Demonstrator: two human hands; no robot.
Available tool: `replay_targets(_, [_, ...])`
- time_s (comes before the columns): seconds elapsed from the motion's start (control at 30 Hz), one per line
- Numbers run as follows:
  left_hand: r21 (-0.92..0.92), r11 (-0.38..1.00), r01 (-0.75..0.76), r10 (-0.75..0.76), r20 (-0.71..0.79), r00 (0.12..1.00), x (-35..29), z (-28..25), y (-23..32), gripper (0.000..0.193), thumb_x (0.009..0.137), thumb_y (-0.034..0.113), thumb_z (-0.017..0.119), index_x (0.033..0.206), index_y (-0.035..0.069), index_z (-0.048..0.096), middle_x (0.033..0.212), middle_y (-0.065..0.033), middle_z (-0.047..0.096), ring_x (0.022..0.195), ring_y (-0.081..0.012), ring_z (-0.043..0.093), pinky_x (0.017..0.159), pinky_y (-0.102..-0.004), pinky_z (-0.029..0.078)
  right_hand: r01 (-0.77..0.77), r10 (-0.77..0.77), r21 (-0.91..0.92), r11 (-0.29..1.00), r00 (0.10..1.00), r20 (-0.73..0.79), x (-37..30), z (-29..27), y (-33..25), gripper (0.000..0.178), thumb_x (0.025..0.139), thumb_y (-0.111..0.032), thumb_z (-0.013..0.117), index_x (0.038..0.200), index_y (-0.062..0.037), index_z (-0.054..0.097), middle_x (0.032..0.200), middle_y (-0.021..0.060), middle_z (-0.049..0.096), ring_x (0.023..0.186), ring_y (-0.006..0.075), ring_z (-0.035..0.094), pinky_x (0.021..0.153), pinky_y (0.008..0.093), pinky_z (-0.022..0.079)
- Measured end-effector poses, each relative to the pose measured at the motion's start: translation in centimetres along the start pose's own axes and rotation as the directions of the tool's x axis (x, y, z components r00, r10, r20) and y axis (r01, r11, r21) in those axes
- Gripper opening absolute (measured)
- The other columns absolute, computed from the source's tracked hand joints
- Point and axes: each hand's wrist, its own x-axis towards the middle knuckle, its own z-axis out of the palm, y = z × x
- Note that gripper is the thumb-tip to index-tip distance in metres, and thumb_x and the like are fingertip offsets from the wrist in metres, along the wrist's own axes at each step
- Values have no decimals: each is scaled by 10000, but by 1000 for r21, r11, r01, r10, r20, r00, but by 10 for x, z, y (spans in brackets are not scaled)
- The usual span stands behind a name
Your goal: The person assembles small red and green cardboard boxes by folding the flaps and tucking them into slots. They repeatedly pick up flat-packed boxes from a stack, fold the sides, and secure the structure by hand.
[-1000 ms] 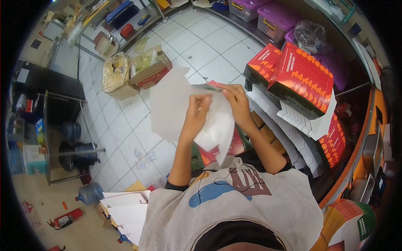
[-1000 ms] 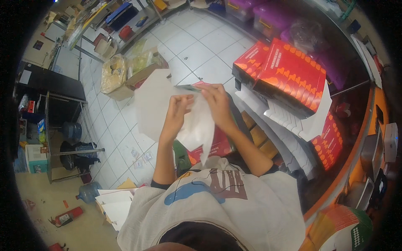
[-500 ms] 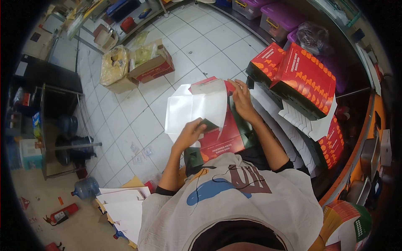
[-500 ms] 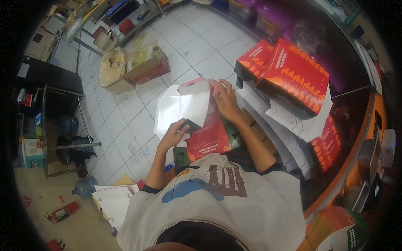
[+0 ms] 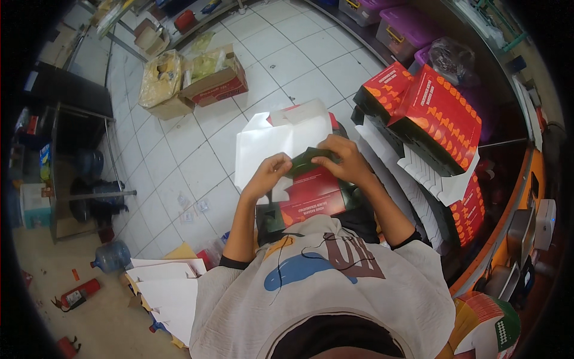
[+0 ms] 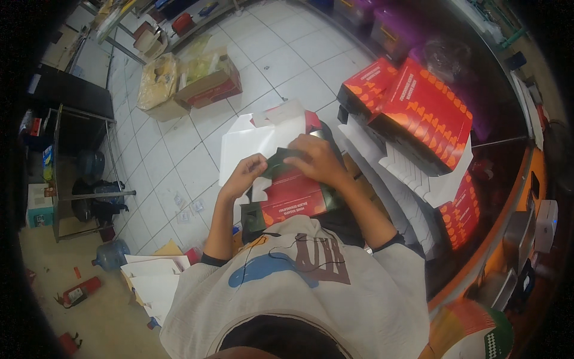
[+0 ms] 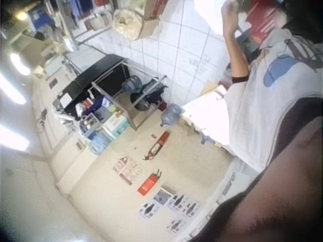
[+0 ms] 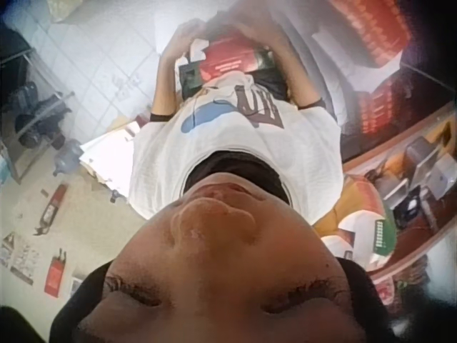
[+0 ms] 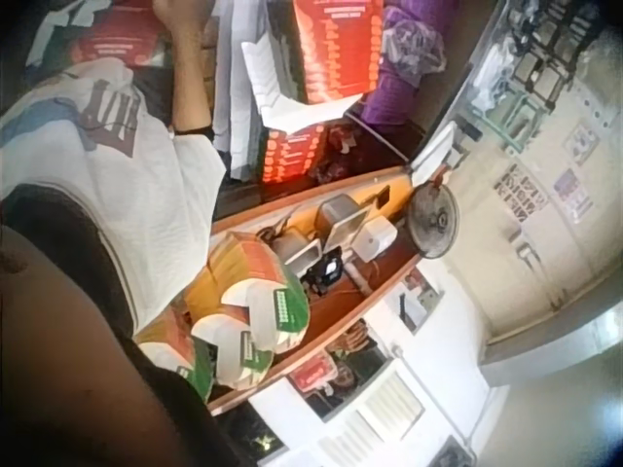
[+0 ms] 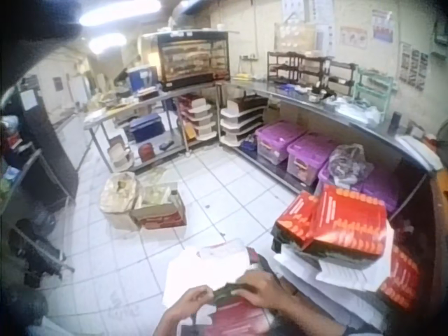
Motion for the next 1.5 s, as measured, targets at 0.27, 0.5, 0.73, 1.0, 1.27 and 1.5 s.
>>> replay_targets(0.27, [13, 999, -30, 32, -100, 995, 7, 18, 2, 162, 964, 187, 515, 879, 49, 510, 793, 26, 496, 763, -64, 416, 686, -239, 361, -21, 22, -16, 1000, 999, 32, 6, 14, 4, 269, 778, -58, 685, 1045, -74, 664, 703, 70, 477, 654, 221, 517, 626, 322, 433])
replay_targets(0.5, [237, 971, 35, 24, -241, 970, 5, 27, 23, 131, 937, 129, 531, 892, 7, 517, 726, -87, 541, 682, -143, 467, 638, -285, 399, 20, -20, -71, 997, 1000, 2, 3, 14, -9, 164, 790, -96, 671, 949, -55, 685, 740, 96, 501, 643, 241, 549, 581, 349, 442])
replay_targets(0.73, [351, 934, -69, 117, -118, 986, -1, 21, 41, 77, 929, 58, 485, 976, 1, 503, 764, -135, 549, 698, -251, 505, 683, -328, 426, -97, 84, 97, 991, 988, 131, 1, 15, 3, 168, 791, -140, 685, 938, -61, 696, 752, 104, 504, 674, 244, 537, 620, 341, 429])
replay_targets(1.0, [740, 649, -177, 429, -164, 888, -9, 29, 89, 224, 858, -33, 518, 1077, 0, 480, 928, -146, 488, 887, -253, 474, 822, -349, 401, -188, 190, -45, 981, 980, 59, -5, 26, 6, 223, 777, -208, 717, 817, -5, 633, 896, 130, 466, 789, 244, 503, 670, 345, 406])
replay_targets(1.27, [421, 890, -173, 455, -807, 376, -50, 54, 25, 298, 961, 117, 445, 1252, 67, 481, 1045, -104, 375, 984, -205, 433, 811, -313, 411, -329, 357, 270, 905, 933, -57, 6, 16, 7, 312, 748, -225, 763, 674, -2, 557, 718, 50, 483, 650, 145, 450, 582, 297, 366])
replay_targets(1.5, [367, 911, -187, 405, -717, 567, -35, 10, 23, 269, 899, 158, 613, 1162, 105, 632, 1123, -90, 330, 998, -183, 445, 746, -234, 514, -187, 224, 303, 934, 970, -94, 7, 32, -10, 392, 743, -144, 773, 591, -16, 435, 627, 8, 425, 583, 98, 394, 523, 268, 304])
